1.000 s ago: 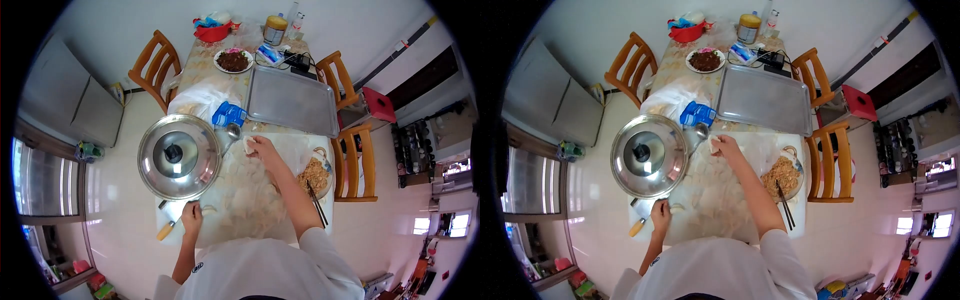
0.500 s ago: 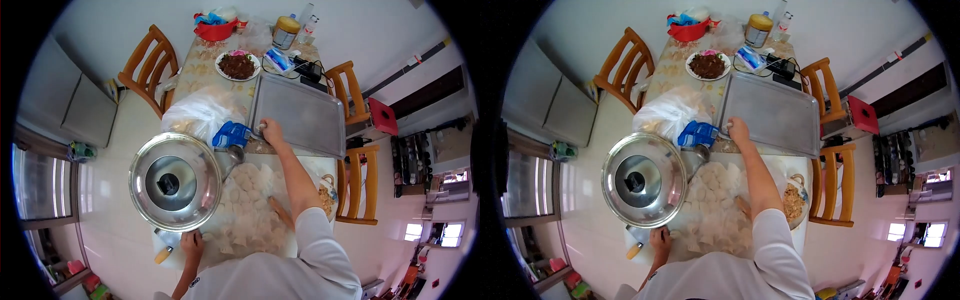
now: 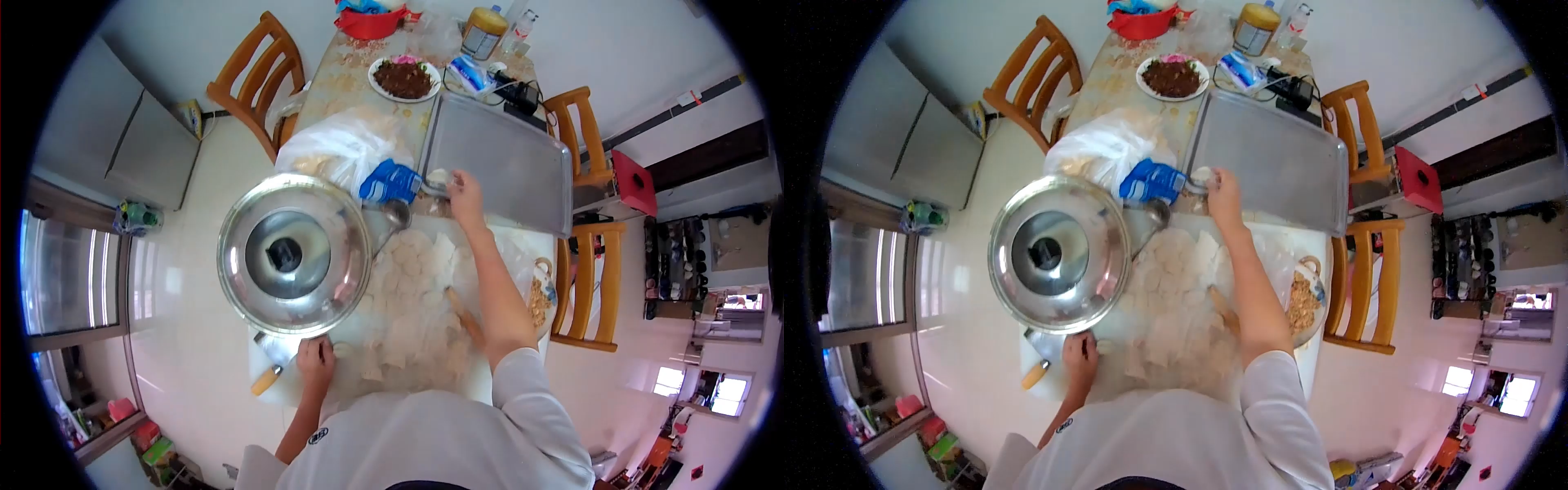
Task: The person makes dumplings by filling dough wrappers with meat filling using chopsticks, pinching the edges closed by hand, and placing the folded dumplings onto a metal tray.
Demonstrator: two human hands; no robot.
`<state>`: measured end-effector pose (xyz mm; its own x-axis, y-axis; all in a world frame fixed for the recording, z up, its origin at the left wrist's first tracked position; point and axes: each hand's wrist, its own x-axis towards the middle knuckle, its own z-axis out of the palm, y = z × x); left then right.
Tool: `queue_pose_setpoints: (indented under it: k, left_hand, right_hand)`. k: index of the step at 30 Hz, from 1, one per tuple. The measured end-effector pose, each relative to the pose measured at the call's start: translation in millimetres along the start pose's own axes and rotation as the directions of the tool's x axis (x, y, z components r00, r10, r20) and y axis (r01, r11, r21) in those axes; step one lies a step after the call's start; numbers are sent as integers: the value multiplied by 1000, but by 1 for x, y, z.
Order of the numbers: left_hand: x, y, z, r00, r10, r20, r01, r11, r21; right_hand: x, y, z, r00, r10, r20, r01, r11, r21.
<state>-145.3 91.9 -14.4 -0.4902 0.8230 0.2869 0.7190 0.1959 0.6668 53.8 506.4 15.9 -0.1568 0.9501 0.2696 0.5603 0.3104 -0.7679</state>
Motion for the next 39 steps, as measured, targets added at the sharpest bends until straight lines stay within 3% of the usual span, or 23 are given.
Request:
queue_pose_setpoints:
  k: [1, 3, 4, 6, 7, 9, 11, 14, 18, 20, 24, 27, 29, 33, 35, 39]
  left_hand:
    - [-1, -2, 2, 999, 22, -27, -22, 1000, -4]
    - [1, 2, 2, 999, 14, -33, -14, 1000, 8]
    - [1, 3, 1, 999, 41, -32, -41, 999, -9]
    - [1, 4, 0, 999, 33, -2, -33, 999, -6]
    - [2, 6, 0, 1000, 19, -14, -19, 999, -34]
    - [0, 2, 2, 999, 25, -24, -26, 999, -29]
    - [0, 7, 1, 999, 10, -31, -11, 999, -35]
    - [-1, 8, 1, 998, 11, -55, -13, 999, -38]
    - [-1, 8, 1, 996, 31, -78, -34, 999, -38]
    - [-3, 8, 2, 996, 23, -81, -25, 999, -34]
    - [-3, 5, 4, 997, 9, -71, -11, 1000, -27]
    - [-3, 5, 4, 997, 23, -76, -25, 1000, -20]
    - [-3, 6, 3, 996, 22, -83, -24, 999, -28]
    - [-1, 7, 2, 997, 23, -77, -24, 1000, -11]
    - [-1, 7, 1, 996, 36, -82, -36, 999, 2]
    - [2, 10, 1, 994, 61, -95, -63, 998, -14]
  right_hand:
    - [-13, -16, -8, 1000, 18, 15, -18, 1000, 2]
    - [-50, -48, -28, 990, 37, 136, -79, 947, 312]
    - [-74, -64, -39, 986, 72, 149, -115, 945, 305]
    - [-117, -90, -56, 934, 83, 347, -224, 893, 391]
    - [-138, -92, -62, 934, 87, 346, -228, 892, 391]
    - [-184, -91, -77, 831, 111, 546, -309, 907, 285]
    - [-219, -85, -94, 779, 151, 609, -242, 968, 69]
    - [-263, -87, -113, 702, 173, 691, -145, 984, -99]
    - [-314, -71, -106, 757, 107, 644, 15, 983, -181]
    - [-327, -71, -95, 845, -28, 535, 173, 959, -223]
    - [-329, -77, -81, 875, -29, 483, 242, 891, -385]
    - [-326, -75, -78, 816, 24, 578, 268, 870, -414]
    - [-324, -68, -75, 813, -80, 576, 330, 879, -344]
    - [-296, -77, -59, 858, -164, 487, 375, 848, -375]
    - [-282, -75, -50, 775, -312, 549, 524, 803, -284]
    - [-254, -69, -49, 691, -288, 663, 537, 818, -205]
